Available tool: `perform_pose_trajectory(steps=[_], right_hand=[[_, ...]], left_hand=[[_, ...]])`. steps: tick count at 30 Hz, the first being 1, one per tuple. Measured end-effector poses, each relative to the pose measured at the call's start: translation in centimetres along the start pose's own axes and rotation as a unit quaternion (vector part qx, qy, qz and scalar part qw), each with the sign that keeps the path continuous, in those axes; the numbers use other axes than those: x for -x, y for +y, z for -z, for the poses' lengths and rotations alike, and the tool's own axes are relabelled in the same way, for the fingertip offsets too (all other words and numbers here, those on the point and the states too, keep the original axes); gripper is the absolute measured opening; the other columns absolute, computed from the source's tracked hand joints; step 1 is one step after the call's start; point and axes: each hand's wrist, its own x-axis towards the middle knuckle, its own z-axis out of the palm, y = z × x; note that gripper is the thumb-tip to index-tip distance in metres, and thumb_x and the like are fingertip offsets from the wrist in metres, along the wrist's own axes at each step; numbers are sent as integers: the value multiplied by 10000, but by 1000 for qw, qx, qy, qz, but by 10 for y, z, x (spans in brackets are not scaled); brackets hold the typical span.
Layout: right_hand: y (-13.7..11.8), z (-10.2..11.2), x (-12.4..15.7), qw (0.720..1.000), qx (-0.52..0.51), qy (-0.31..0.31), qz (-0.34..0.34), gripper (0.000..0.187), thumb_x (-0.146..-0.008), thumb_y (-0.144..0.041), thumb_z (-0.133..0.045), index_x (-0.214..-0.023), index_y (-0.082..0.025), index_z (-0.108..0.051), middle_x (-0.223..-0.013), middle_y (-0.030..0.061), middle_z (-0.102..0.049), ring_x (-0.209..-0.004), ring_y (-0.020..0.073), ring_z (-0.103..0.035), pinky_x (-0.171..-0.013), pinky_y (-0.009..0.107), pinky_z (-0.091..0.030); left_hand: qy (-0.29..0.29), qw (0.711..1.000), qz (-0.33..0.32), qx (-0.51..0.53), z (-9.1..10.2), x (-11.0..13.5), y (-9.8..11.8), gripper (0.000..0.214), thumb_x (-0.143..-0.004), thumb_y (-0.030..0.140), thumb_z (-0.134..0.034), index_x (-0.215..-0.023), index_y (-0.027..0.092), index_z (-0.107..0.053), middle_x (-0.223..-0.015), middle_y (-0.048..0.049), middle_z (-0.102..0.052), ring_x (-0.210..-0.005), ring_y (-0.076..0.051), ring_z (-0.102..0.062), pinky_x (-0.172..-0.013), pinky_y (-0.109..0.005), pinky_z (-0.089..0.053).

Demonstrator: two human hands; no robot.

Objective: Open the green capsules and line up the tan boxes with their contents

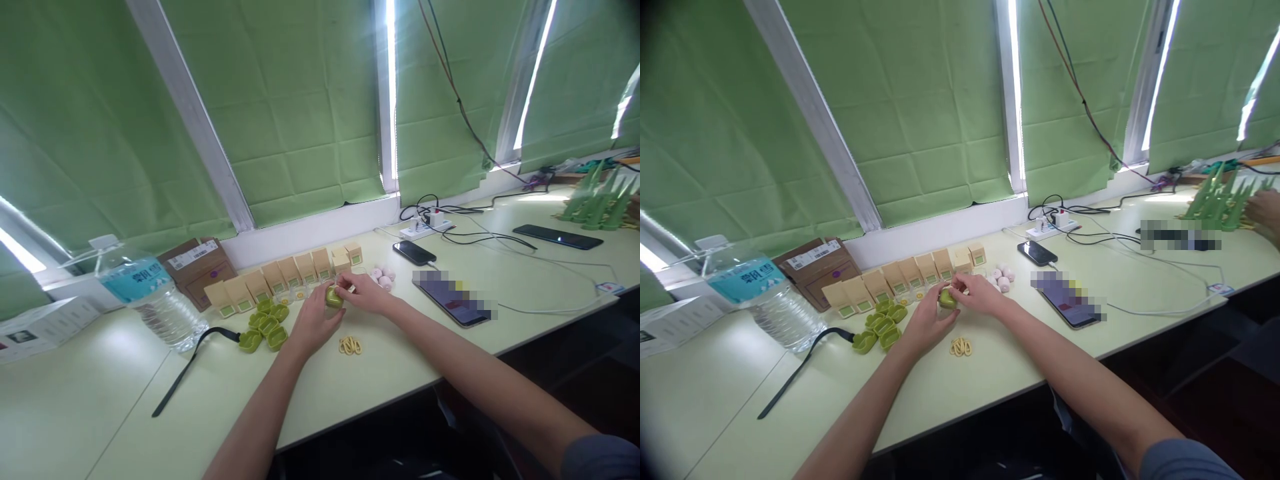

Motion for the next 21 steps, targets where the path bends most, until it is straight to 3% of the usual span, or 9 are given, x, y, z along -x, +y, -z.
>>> perform_pose_trajectory(steps=[9,21], right_hand=[[4,1,-1,997,51,51,31,109,-896,-279,-579,-853,-197,-637,-827,37,-680,-764,170,-609,-674,285,-459],[4,0,-1,993,65,92,40,65,-876,-226,-605,-822,-190,-611,-796,20,-671,-707,146,-603,-638,260,-466]], left_hand=[[-24,999,17,22,-6,-3,-8,564,-865,354,-633,-1386,234,-454,-1381,-133,-551,-1250,-294,-537,-1040,-469,-434],[-28,998,35,49,-7,-6,-2,542,-841,291,-628,-1365,269,-491,-1313,-69,-625,-1159,-258,-599,-1011,-406,-458]])
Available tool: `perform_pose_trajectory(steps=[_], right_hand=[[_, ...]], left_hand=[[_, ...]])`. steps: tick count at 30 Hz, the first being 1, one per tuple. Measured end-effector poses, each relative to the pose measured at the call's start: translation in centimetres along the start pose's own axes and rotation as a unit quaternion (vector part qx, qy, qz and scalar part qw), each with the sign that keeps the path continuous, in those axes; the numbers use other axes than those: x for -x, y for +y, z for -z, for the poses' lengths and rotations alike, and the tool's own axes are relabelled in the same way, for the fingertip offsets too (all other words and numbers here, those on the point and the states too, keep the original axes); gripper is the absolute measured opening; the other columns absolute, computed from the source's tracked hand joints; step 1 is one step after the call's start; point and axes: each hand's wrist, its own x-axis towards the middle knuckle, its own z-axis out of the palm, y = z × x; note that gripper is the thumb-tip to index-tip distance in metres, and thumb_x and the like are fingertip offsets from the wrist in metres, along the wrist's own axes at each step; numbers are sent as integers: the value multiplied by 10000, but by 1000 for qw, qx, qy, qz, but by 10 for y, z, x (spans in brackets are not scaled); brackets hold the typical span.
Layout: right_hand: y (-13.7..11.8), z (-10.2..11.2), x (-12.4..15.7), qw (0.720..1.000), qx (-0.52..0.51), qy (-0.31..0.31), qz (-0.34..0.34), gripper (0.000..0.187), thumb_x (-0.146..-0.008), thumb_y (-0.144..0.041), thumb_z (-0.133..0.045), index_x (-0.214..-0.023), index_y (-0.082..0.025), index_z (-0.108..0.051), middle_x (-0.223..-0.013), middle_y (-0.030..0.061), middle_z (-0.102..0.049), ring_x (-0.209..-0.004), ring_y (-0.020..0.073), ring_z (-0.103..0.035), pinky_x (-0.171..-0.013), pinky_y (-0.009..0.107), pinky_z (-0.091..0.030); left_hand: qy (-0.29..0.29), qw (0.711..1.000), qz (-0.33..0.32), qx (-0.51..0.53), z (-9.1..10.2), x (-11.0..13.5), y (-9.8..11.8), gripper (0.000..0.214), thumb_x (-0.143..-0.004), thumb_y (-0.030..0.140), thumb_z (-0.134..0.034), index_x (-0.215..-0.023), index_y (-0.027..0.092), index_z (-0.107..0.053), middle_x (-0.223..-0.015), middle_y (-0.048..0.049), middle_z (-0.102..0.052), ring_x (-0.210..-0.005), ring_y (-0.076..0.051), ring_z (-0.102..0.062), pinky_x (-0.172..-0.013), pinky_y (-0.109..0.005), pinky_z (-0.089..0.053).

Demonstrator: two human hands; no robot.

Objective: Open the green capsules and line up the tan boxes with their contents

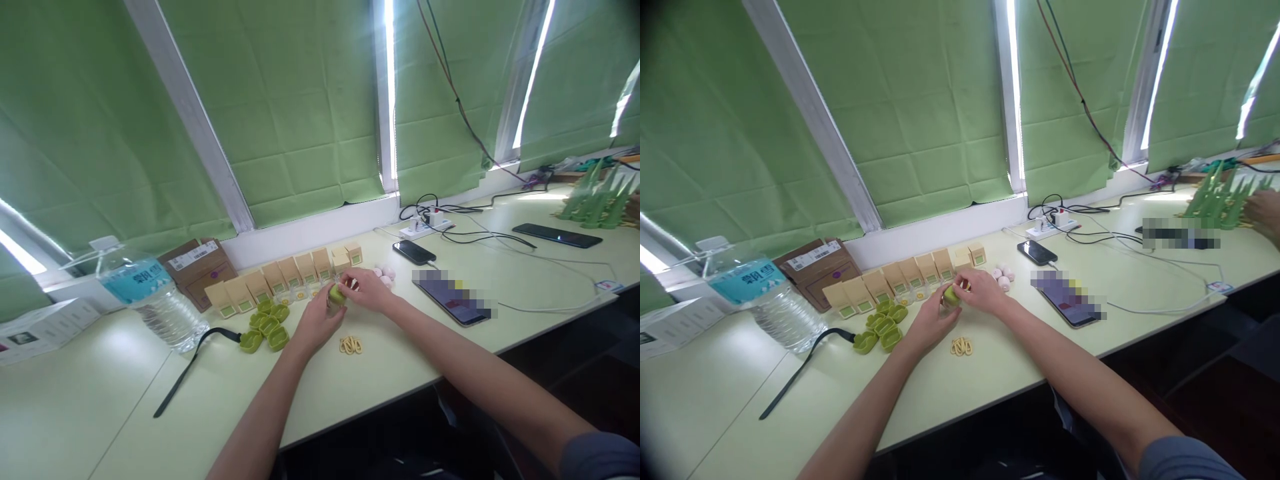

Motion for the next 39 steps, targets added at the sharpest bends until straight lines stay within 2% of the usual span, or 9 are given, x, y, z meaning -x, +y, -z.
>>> perform_pose_trajectory(steps=[6,13,22,24,28,30,34,39], right_hand=[[-1,0,1,999,-13,26,25,86,-906,-242,-564,-836,-195,-578,-823,29,-645,-758,159,-599,-692,281,-501],[-3,0,0,998,-28,43,30,69,-908,-233,-538,-846,-204,-547,-843,33,-625,-773,165,-586,-698,292,-515],[-3,-3,0,997,-48,59,13,111,-911,-274,-524,-824,-207,-529,-817,26,-616,-748,161,-588,-666,283,-512],[-1,-2,-2,994,-67,89,-9,136,-919,-307,-518,-828,-206,-531,-807,24,-615,-737,161,-587,-653,279,-512],[8,7,-6,971,-119,191,-80,207,-920,-395,-514,-837,-206,-526,-800,28,-600,-747,173,-585,-606,266,-497],[12,10,-7,964,-129,207,-102,236,-916,-428,-514,-833,-207,-518,-810,31,-601,-759,178,-583,-611,267,-486],[15,8,-7,962,-165,185,-112,256,-936,-454,-476,-834,-220,-472,-879,37,-649,-752,171,-593,-664,282,-471],[12,0,-3,971,-196,94,-100,223,-954,-426,-449,-841,-235,-423,-820,7,-657,-678,160,-559,-616,270,-439]], left_hand=[[17,1000,13,0,-3,0,3,577,-847,330,-633,-1398,262,-478,-1371,-92,-590,-1207,-272,-577,-1028,-422,-441],[27,999,31,-17,-2,1,9,498,-842,326,-623,-1327,268,-527,-1133,-56,-690,-967,-227,-638,-891,-374,-479],[44,997,33,-45,-2,4,16,369,-855,332,-590,-1217,259,-591,-996,-37,-701,-858,-211,-630,-773,-335,-481],[34,997,36,-63,-3,5,13,377,-846,335,-600,-1214,252,-607,-1027,-53,-703,-887,-226,-638,-786,-347,-489],[19,995,34,-88,-7,7,4,497,-805,297,-641,-1295,243,-573,-1181,-84,-683,-1019,-262,-636,-910,-397,-488],[28,996,34,-81,-9,7,1,531,-827,306,-624,-1346,249,-525,-1242,-83,-660,-1046,-258,-630,-943,-411,-486],[68,995,10,-73,-7,5,0,545,-862,296,-596,-1390,249,-469,-1333,-89,-598,-1128,-254,-599,-1017,-432,-457],[104,992,-11,-65,-1,3,-2,538,-874,252,-580,-1396,253,-447,-1322,-104,-557,-1165,-253,-565,-1045,-439,-432]])
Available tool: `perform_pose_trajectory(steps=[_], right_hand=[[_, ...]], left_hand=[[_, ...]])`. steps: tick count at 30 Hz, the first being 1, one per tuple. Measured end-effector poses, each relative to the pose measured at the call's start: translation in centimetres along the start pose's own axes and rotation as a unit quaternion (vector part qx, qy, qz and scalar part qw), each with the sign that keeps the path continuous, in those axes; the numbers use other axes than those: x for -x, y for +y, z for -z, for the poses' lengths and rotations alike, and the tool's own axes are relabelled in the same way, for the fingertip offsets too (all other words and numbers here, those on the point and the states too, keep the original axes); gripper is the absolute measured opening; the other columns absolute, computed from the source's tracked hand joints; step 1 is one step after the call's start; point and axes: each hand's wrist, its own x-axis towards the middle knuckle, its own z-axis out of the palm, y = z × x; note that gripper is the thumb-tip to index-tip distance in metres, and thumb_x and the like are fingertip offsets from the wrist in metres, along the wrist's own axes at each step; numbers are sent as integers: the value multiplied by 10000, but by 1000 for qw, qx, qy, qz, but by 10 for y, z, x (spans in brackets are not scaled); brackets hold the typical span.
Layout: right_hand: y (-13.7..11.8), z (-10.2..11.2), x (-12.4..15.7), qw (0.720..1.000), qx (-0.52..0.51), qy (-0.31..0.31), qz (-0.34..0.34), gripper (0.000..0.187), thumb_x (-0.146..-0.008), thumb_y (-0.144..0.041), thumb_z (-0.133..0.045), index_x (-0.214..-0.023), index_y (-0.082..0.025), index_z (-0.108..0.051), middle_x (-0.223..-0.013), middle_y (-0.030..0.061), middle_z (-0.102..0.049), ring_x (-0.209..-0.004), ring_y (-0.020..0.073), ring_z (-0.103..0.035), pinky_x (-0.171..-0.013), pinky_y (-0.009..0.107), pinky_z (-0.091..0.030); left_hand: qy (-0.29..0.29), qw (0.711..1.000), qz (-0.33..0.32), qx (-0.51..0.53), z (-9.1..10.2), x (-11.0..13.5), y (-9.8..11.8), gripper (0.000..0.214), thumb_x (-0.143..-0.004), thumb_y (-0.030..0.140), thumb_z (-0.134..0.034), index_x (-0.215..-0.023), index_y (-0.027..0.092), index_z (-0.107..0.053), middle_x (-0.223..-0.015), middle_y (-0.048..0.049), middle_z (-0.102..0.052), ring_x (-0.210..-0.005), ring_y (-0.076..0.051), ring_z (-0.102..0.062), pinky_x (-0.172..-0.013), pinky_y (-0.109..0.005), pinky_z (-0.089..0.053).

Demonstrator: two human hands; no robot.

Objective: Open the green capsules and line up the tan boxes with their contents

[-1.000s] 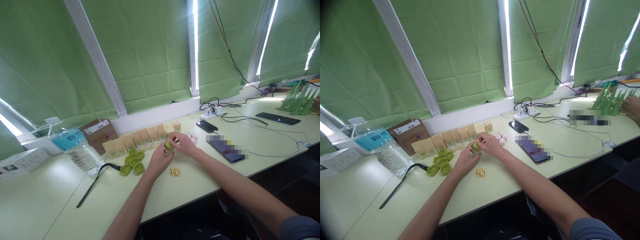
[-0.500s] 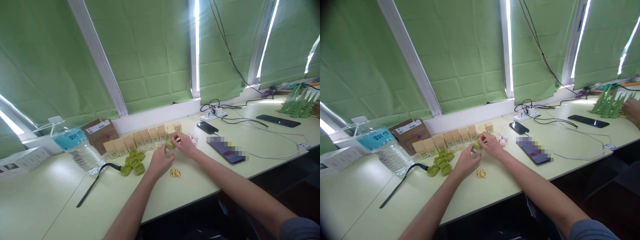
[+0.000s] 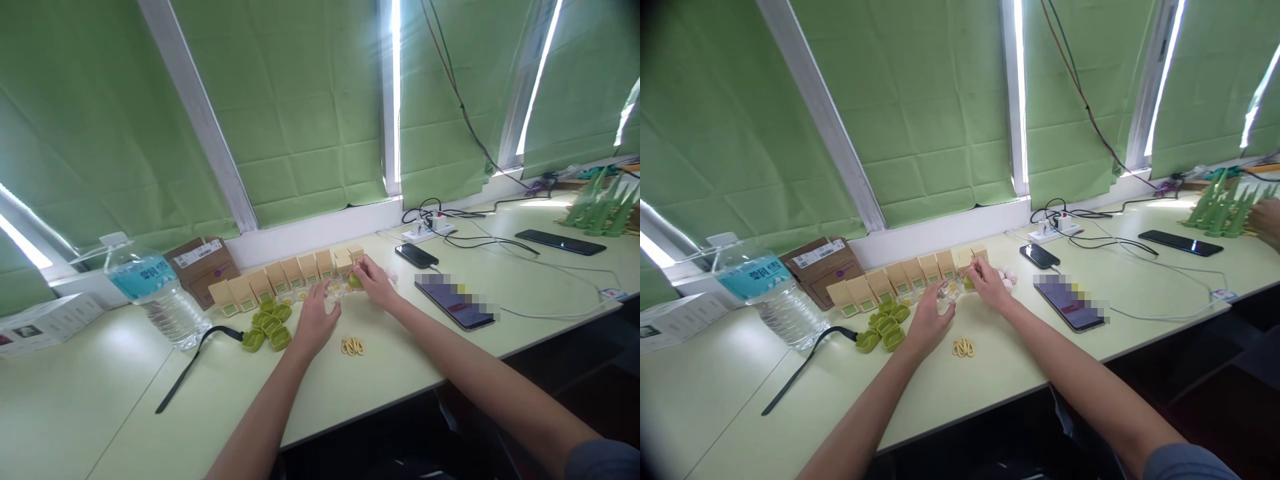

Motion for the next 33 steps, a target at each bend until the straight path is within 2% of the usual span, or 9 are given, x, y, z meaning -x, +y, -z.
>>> perform_pose_trajectory(steps=[5,8,11,15,18,22,28,30,33], right_hand=[[-3,-2,7,989,89,-118,31,121,-942,-311,-456,-991,-221,-521,-736,-25,-602,-645,151,-537,-623,265,-415],[-6,-3,9,974,140,-174,46,266,-932,-266,-461,-1166,-206,-572,-776,-1,-640,-707,164,-576,-682,280,-424],[-8,-5,10,966,169,-191,49,398,-926,-250,-467,-1308,-193,-563,-835,29,-673,-759,179,-593,-727,293,-431],[-8,-4,9,964,172,-197,51,466,-918,-238,-470,-1373,-174,-553,-832,34,-683,-744,177,-587,-729,295,-434],[-8,-3,9,966,162,-191,58,488,-915,-233,-471,-1394,-184,-547,-786,16,-668,-727,169,-579,-723,287,-438],[-12,-3,10,968,138,-194,75,500,-900,-221,-488,-1394,-191,-562,-778,6,-658,-715,156,-575,-723,277,-445],[-21,-2,12,964,91,-227,102,425,-890,-192,-493,-1272,-219,-675,-843,14,-705,-792,161,-624,-772,280,-467],[-23,-2,13,959,90,-243,112,360,-884,-182,-500,-1147,-225,-741,-885,24,-731,-820,173,-640,-791,292,-473],[-25,-5,13,951,108,-260,126,292,-874,-172,-511,-985,-217,-778,-891,37,-749,-806,186,-649,-772,303,-477]], left_hand=[[48,998,41,-25,2,-2,-2,540,-874,273,-585,-1397,274,-453,-1273,-113,-478,-1134,-258,-550,-999,-443,-453],[78,995,53,-33,4,-4,-3,552,-863,277,-599,-1398,269,-460,-1271,-121,-444,-1166,-270,-531,-988,-435,-455],[78,996,35,-25,6,-5,-3,580,-865,295,-606,-1418,253,-436,-1234,-117,-498,-1158,-267,-538,-1008,-426,-434],[64,998,27,-4,7,-5,-4,630,-884,340,-602,-1457,256,-355,-1196,-100,-595,-1104,-255,-573,-1013,-435,-415],[55,997,51,37,9,-5,-5,521,-941,377,-525,-1426,253,-377,-1211,-100,-633,-1097,-248,-601,-1002,-432,-425],[12,990,98,106,10,-6,-6,401,-992,460,-414,-1329,250,-467,-1245,-107,-649,-1128,-249,-624,-1000,-427,-437],[-37,947,169,272,3,-10,-15,434,-948,609,-407,-1083,218,-540,-1131,-81,-674,-917,-204,-692,-833,-352,-505],[-37,950,158,267,2,-12,-17,415,-925,594,-454,-924,198,-580,-1035,-70,-683,-882,-193,-672,-798,-325,-500],[-24,970,128,203,3,-13,-16,381,-888,537,-531,-757,185,-596,-912,-50,-672,-837,-182,-627,-778,-309,-486]])
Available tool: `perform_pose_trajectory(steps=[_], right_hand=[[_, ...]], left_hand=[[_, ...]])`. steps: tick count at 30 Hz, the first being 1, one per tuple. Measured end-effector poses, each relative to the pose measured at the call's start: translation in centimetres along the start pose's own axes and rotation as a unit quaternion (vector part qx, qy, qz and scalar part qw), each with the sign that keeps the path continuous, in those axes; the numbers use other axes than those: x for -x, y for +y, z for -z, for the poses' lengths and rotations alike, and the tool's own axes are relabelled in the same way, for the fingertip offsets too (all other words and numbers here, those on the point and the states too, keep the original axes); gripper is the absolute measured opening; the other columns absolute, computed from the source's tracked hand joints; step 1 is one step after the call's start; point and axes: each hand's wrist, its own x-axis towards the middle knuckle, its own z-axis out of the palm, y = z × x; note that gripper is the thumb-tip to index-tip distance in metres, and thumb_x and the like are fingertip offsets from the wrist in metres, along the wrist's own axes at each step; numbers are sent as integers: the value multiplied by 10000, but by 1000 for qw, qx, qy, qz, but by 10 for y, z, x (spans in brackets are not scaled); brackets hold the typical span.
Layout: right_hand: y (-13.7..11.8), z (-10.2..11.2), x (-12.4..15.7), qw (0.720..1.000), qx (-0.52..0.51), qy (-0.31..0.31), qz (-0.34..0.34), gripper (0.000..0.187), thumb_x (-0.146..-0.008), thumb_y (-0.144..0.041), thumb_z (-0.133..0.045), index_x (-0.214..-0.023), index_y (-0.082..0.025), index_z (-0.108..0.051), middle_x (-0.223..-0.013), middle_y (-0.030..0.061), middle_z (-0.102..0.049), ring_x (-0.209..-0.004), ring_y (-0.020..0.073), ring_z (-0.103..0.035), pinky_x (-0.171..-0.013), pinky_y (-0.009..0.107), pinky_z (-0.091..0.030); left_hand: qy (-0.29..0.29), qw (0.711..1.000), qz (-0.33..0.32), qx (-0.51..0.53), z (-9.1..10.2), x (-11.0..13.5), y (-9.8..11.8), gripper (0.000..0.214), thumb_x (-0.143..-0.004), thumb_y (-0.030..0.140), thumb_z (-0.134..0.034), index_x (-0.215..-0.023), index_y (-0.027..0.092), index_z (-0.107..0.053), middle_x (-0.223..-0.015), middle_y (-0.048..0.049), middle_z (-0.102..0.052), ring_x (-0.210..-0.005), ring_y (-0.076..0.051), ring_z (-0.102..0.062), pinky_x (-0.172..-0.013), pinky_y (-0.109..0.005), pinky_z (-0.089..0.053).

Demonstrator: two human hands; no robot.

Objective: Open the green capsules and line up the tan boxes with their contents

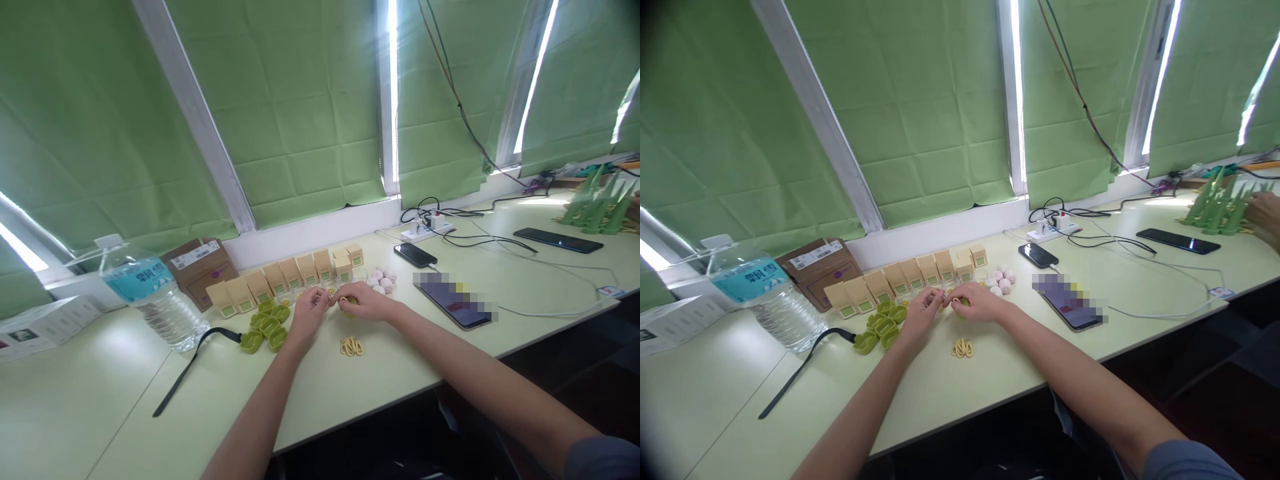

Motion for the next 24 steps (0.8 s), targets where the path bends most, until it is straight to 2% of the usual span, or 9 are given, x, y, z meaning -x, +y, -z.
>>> perform_pose_trajectory(steps=[4,8,11,15,20,22,24], right_hand=[[1,-3,-1,1000,22,-5,-4,279,-858,-149,-508,-944,-208,-766,-869,33,-745,-776,184,-647,-735,292,-471],[5,-3,-1,999,38,-10,-26,267,-847,-137,-501,-886,-200,-757,-813,22,-732,-751,180,-646,-712,281,-460],[6,-3,-2,998,44,-12,-39,271,-841,-129,-501,-878,-204,-759,-802,16,-733,-744,178,-650,-703,276,-456],[5,-4,-2,998,47,-14,-36,272,-828,-117,-509,-869,-204,-763,-805,14,-740,-744,179,-653,-709,280,-457],[5,-4,-2,998,48,-22,-39,285,-824,-117,-504,-881,-206,-768,-807,13,-739,-735,175,-648,-698,274,-453],[5,-3,-1,998,47,-24,-41,282,-828,-123,-502,-879,-203,-768,-807,13,-737,-737,174,-645,-694,272,-449],[6,-3,-1,998,46,-26,-46,280,-833,-130,-501,-884,-201,-767,-796,13,-732,-729,171,-639,-683,269,-444]], left_hand=[[0,1000,2,-13,2,1,2,325,-863,500,-579,-787,186,-607,-854,-35,-657,-797,-174,-618,-752,-307,-494],[18,999,4,-29,3,4,4,305,-811,475,-668,-876,185,-596,-1001,-60,-628,-823,-166,-632,-767,-312,-508],[41,996,-8,-81,4,6,7,292,-826,463,-657,-907,189,-598,-1055,-73,-595,-839,-169,-626,-786,-327,-509],[-2,984,-68,-167,11,5,12,235,-878,429,-581,-833,200,-607,-932,-52,-631,-879,-200,-603,-828,-348,-481],[-17,952,-73,-298,38,0,8,257,-905,454,-521,-858,227,-630,-939,-58,-655,-920,-241,-603,-846,-371,-446],[-27,939,-42,-340,53,-2,2,277,-905,470,-502,-846,230,-626,-918,-62,-662,-918,-257,-610,-819,-370,-441],[-62,931,-4,-359,69,-4,-4,285,-892,473,-503,-798,226,-610,-888,-63,-672,-882,-261,-618,-773,-357,-437]])
